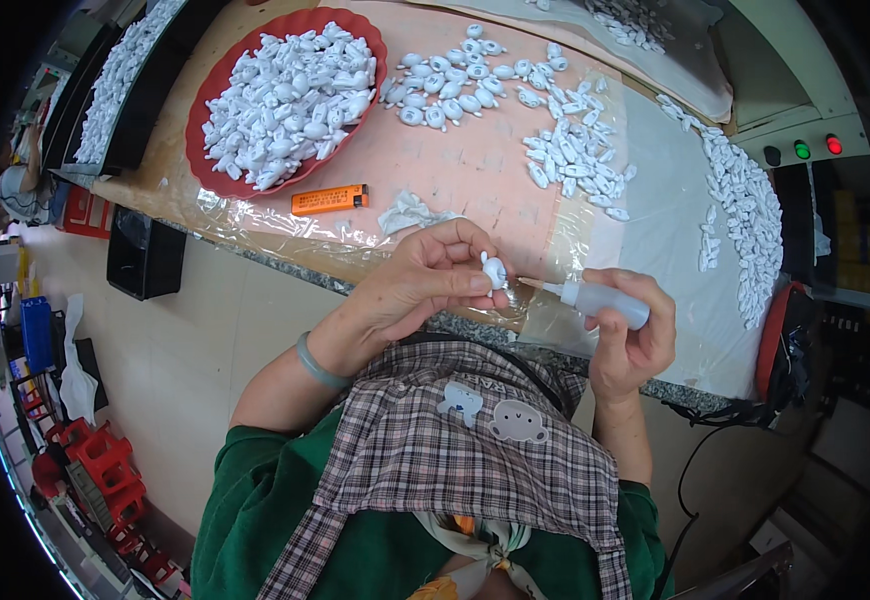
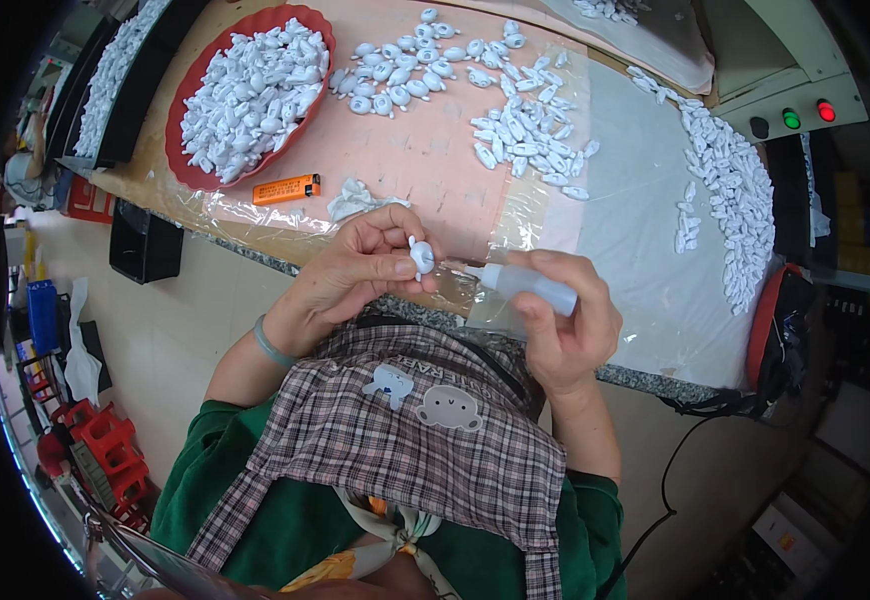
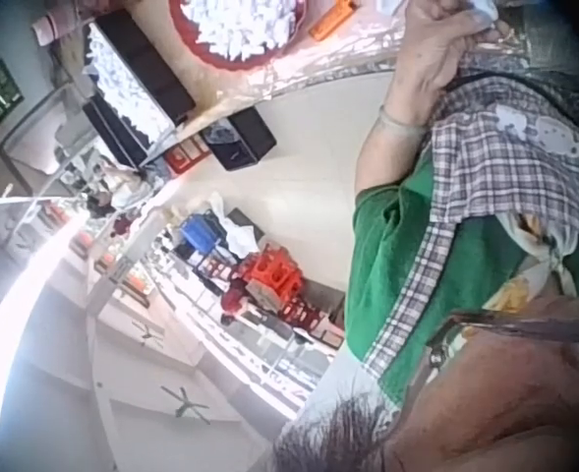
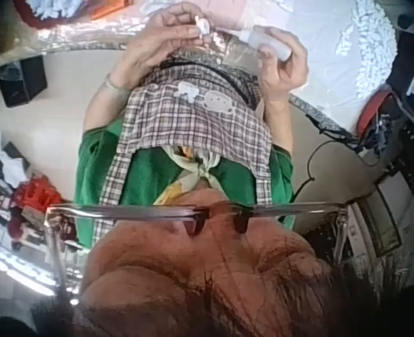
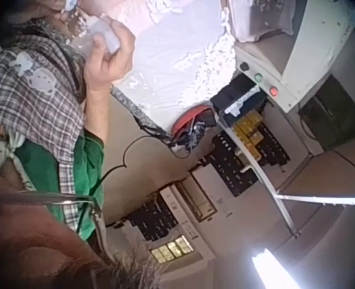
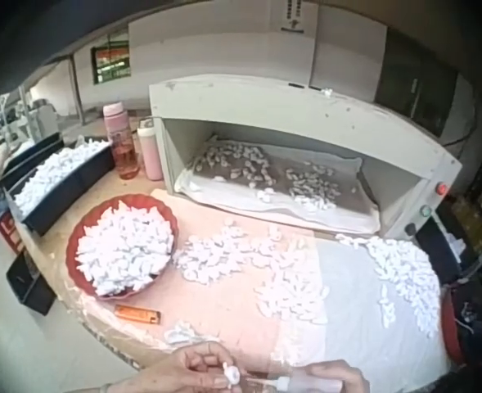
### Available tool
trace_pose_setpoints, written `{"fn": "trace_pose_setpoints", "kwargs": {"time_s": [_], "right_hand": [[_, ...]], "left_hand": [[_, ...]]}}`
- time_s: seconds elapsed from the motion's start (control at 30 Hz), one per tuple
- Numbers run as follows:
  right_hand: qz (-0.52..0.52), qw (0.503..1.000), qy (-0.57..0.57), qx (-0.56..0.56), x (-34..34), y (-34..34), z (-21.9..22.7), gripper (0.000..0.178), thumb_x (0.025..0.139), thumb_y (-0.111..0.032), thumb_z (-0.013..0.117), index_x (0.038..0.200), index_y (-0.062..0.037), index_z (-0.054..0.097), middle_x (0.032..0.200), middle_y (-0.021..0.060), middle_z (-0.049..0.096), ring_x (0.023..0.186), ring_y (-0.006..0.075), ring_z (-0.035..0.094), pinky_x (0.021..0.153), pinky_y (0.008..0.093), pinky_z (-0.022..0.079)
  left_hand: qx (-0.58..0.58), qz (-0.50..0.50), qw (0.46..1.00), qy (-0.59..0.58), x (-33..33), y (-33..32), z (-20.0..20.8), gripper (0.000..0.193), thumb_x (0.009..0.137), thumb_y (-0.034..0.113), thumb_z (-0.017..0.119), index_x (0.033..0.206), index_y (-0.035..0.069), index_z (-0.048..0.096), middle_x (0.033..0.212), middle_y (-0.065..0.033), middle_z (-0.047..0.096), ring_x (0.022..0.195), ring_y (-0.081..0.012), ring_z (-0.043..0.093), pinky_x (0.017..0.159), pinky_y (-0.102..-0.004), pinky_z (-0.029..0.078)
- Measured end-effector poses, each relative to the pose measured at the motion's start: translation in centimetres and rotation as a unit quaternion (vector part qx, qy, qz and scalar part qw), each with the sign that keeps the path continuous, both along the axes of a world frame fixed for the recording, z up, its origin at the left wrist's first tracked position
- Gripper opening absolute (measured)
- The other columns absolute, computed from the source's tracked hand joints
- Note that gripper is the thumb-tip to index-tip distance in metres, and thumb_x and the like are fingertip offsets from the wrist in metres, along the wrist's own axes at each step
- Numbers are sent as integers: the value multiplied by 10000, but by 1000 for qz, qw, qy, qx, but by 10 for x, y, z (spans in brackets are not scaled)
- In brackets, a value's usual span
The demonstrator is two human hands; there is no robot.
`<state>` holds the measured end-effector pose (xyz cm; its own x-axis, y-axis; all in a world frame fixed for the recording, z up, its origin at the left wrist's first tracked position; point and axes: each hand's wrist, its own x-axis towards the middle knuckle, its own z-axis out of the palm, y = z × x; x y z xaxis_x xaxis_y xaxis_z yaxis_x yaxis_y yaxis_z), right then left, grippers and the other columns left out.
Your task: Assembling small white plastic components by applying glue from a squeeze bottle.
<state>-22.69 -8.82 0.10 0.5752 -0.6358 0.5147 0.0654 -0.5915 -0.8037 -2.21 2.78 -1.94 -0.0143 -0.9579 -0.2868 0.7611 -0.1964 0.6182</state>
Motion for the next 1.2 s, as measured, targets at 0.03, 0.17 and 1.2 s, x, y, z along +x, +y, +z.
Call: {"fn": "trace_pose_setpoints", "kwargs": {"time_s": [0.03,0.17,1.2], "right_hand": [[-3,997,-35,70,0,-3,-2,309,907,-172,620,1123,11,497,926,163,644,674,165,593,557,243,484],[-47,939,-129,314,2,-22,3,354,818,-16,680,1122,-12,500,927,102,605,801,169,600,638,260,503],[76,955,178,226,11,-23,14,141,774,-32,728,876,0,637,816,30,630,666,75,541,611,210,431]], "left_hand": [[4,6,1000,4,1,1,0,192,847,30,656,1007,43,550,1028,-121,633,857,-174,668,738,-246,566],[-3,17,1000,3,0,1,2,179,843,22,650,992,46,555,1012,-123,627,830,-167,658,741,-258,557],[-14,17,999,-40,-8,0,-2,243,844,35,664,1077,7,603,1015,-126,646,849,-162,662,775,-262,558]]}}
